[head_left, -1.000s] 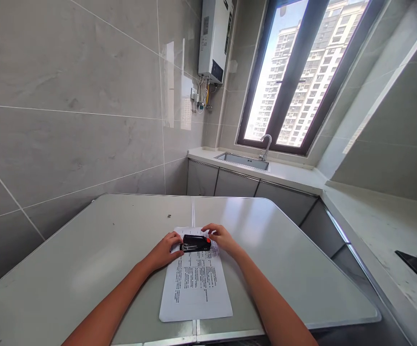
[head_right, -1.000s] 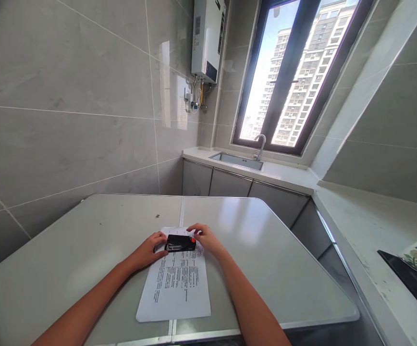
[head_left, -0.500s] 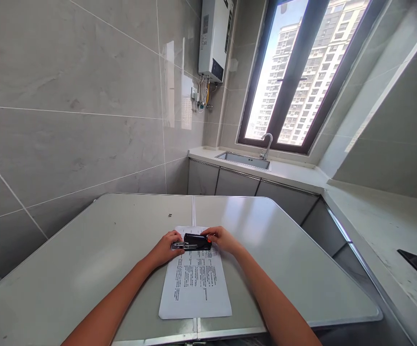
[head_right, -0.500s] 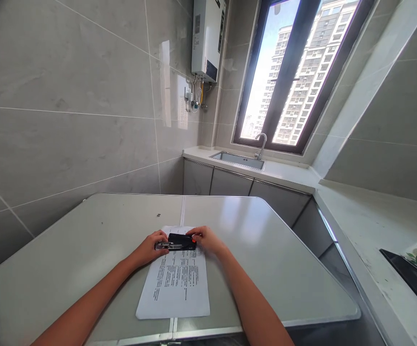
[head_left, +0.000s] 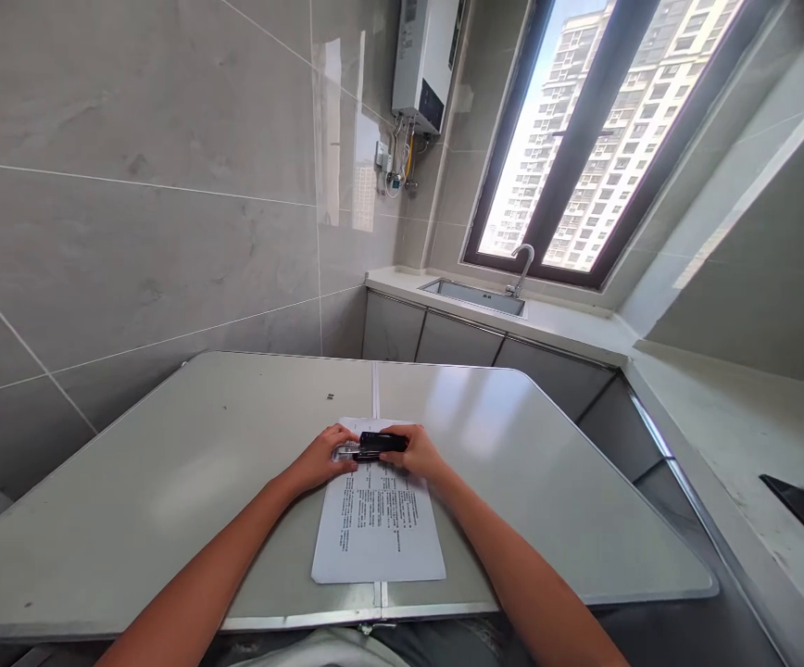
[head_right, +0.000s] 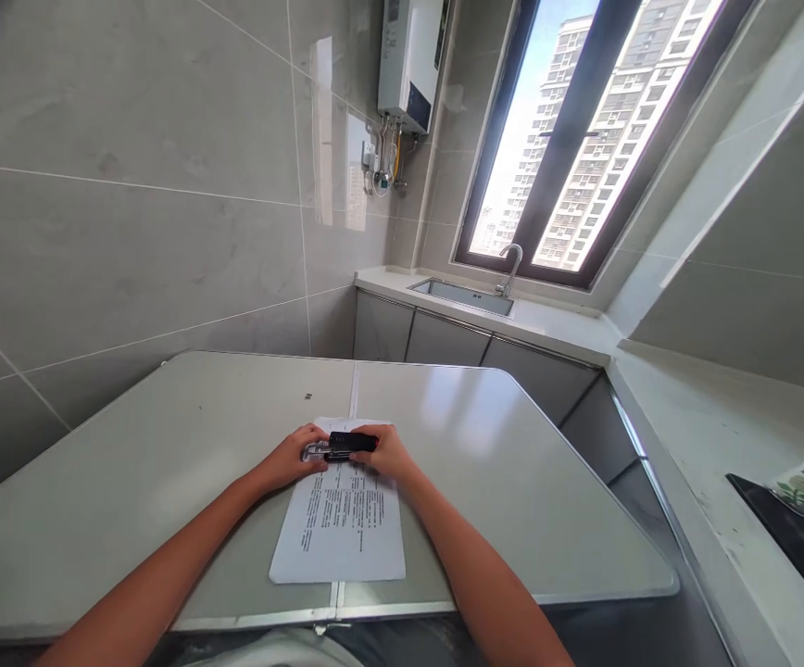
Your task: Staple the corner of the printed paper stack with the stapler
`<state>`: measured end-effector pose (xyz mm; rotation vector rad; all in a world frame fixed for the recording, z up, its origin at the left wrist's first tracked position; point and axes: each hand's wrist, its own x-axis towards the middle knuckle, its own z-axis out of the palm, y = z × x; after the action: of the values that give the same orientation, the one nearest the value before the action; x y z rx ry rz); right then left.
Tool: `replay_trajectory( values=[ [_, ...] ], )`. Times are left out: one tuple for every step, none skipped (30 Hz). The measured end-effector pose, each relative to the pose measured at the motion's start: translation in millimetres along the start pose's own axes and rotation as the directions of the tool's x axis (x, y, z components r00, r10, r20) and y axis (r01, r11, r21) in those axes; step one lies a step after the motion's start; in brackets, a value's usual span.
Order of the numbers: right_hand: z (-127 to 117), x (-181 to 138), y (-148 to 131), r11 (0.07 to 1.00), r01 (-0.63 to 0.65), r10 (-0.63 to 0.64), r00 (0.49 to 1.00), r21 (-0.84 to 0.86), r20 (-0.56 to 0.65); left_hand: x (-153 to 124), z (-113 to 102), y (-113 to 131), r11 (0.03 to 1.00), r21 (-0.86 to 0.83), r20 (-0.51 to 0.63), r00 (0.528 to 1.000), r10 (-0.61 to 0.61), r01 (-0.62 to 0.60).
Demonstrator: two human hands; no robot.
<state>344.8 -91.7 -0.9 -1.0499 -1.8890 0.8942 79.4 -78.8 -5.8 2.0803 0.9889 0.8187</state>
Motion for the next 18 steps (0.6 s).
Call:
replay_trajectory(
  values=[
    [-0.6,0.2,-2.0,1.0,0.015,-0.015,0.999,0.003,-0.046,0.5,-0.3,-0.5,0.997,-0.075,-0.031,0.999,-0.011,0.009],
    [-0.4,0.3,-4.6,0.999,0.051,-0.053,0.993,-0.019,-0.106,1.1,-0.6,-1.2,0.985,-0.173,-0.077,0.996,-0.037,0.023],
    [0.6,0.2,-7.6,0.991,0.111,-0.121,0.978,-0.068,-0.169,1.7,-1.2,-2.0,0.954,-0.296,-0.114,0.991,-0.077,0.04],
    [2.5,-0.3,-11.0,0.971,0.19,-0.219,0.951,-0.145,-0.218,2.1,-2.0,-2.7,0.902,-0.427,-0.125,0.985,-0.123,0.058],
    [5.1,-1.0,-14.3,0.929,0.276,-0.334,0.912,-0.246,-0.237,2.1,-3.2,-3.1,0.827,-0.556,-0.104,0.981,-0.165,0.08],
    [7.9,-2.0,-17.4,0.864,0.357,-0.448,0.867,-0.355,-0.218,1.8,-4.8,-3.0,0.739,-0.665,-0.048,0.981,-0.189,0.11],
    [10.7,-3.1,-19.9,0.78,0.426,-0.546,0.822,-0.458,-0.164,1.2,-6.8,-2.4,0.65,-0.746,0.022,0.981,-0.193,0.144],
    [13.2,-4.2,-21.8,0.687,0.479,-0.617,0.781,-0.546,-0.092,0.4,-9.1,-1.3,0.574,-0.798,0.096,0.979,-0.18,0.184],
    [15.0,-5.3,-23.0,0.599,0.513,-0.664,0.747,-0.615,-0.023,-0.6,-11.5,0.1,0.52,-0.829,0.145,0.977,-0.16,0.208],
    [16.1,-6.2,-23.7,0.522,0.534,-0.693,0.721,-0.665,0.035,-1.5,-13.8,1.5,0.48,-0.849,0.17,0.975,-0.146,0.22],
    [16.5,-6.9,-24.0,0.462,0.546,-0.711,0.699,-0.699,0.076,-2.3,-15.6,2.9,0.45,-0.864,0.181,0.974,-0.137,0.224],
    [16.5,-7.4,-24.1,0.417,0.553,-0.725,0.681,-0.721,0.103,-2.9,-16.8,3.8,0.429,-0.876,0.182,0.974,-0.135,0.223],
    [16.2,-7.7,-24.1,0.385,0.556,-0.734,0.668,-0.736,0.121,-3.3,-17.4,4.2,0.411,-0.884,0.18,0.974,-0.14,0.223],
    [16.0,-7.9,-24.4,0.361,0.563,-0.74,0.658,-0.744,0.139,-3.6,-17.3,3.9,0.396,-0.889,0.184,0.972,-0.149,0.229],
    [16.2,-7.9,-24.8,0.345,0.572,-0.741,0.653,-0.744,0.158,-3.6,-16.6,2.9,0.383,-0.891,0.194,0.967,-0.164,0.244],
    [16.7,-7.6,-25.5,0.345,0.578,-0.738,0.654,-0.739,0.167,-3.4,-15.7,1.4,0.372,-0.889,0.211,0.96,-0.186,0.267],
    [17.6,-7.1,-26.3,0.365,0.577,-0.73,0.664,-0.731,0.159,-3.1,-14.6,-0.4,0.364,-0.886,0.222,0.951,-0.213,0.288],
    [18.8,-6.4,-27.0,0.413,0.561,-0.716,0.687,-0.717,0.126,-2.5,-13.7,-2.1,0.357,-0.885,0.221,0.944,-0.243,0.299]
  ],
)
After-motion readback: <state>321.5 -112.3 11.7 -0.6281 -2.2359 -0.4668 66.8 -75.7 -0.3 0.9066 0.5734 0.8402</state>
